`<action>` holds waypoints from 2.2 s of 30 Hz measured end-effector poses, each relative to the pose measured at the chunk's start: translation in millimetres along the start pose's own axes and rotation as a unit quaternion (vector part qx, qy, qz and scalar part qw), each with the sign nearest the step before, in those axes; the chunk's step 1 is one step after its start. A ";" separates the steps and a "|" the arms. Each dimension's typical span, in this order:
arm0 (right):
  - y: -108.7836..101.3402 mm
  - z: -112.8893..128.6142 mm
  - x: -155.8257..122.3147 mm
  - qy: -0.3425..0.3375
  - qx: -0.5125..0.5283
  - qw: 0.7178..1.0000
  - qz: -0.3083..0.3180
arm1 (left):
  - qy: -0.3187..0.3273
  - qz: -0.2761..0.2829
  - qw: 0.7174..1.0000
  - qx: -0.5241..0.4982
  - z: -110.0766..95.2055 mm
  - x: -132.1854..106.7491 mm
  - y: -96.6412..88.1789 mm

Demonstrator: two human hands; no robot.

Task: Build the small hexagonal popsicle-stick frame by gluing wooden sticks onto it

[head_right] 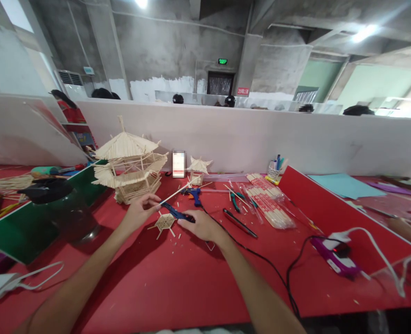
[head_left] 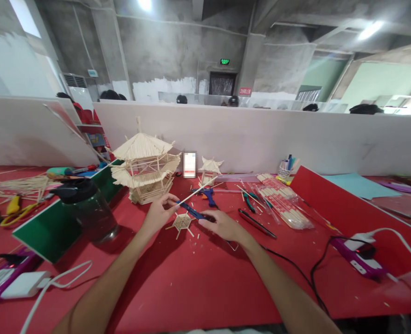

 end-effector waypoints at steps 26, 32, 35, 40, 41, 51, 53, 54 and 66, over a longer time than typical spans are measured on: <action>2.9 -1.0 -1.2 -0.008 0.010 0.999 0.031 | -0.007 0.070 0.996 0.047 2.2 -7.5 6.6; 5.9 0.8 -1.8 0.003 0.051 0.996 0.067 | -0.009 0.073 0.995 0.066 -3.4 -10.4 15.1; 7.8 0.2 -1.7 0.008 0.083 0.992 0.093 | -0.011 0.092 0.994 0.066 -3.2 -10.2 16.2; 5.9 -3.8 -1.2 0.016 0.103 0.989 0.106 | 0.026 0.110 0.987 0.114 -10.0 -11.4 15.6; 5.4 -5.3 -0.9 0.024 0.105 0.988 0.107 | 0.043 0.107 0.984 0.133 -12.6 -11.7 15.0; 8.8 -14.6 2.9 0.042 0.075 0.990 0.108 | 0.153 0.196 0.956 0.153 -25.3 -11.9 14.4; 8.6 -14.6 2.8 0.040 0.052 0.993 0.099 | 0.168 0.217 0.949 0.158 -26.0 -13.6 16.1; 8.8 -14.4 2.6 0.040 0.042 0.994 0.098 | 0.175 0.229 0.943 0.166 -25.7 -14.5 17.3; 12.6 -14.8 0.4 0.058 0.088 0.983 0.152 | 0.122 0.279 0.934 0.186 -15.9 -15.0 16.8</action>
Point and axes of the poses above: each hand's wrist, its own x-axis towards the middle knuckle, its own y-axis out of the palm, z = x × y, the point moved 4 cm from there along x, towards the middle knuckle, and after that the axes turned 13 degrees about y, right-handed, at the moved point
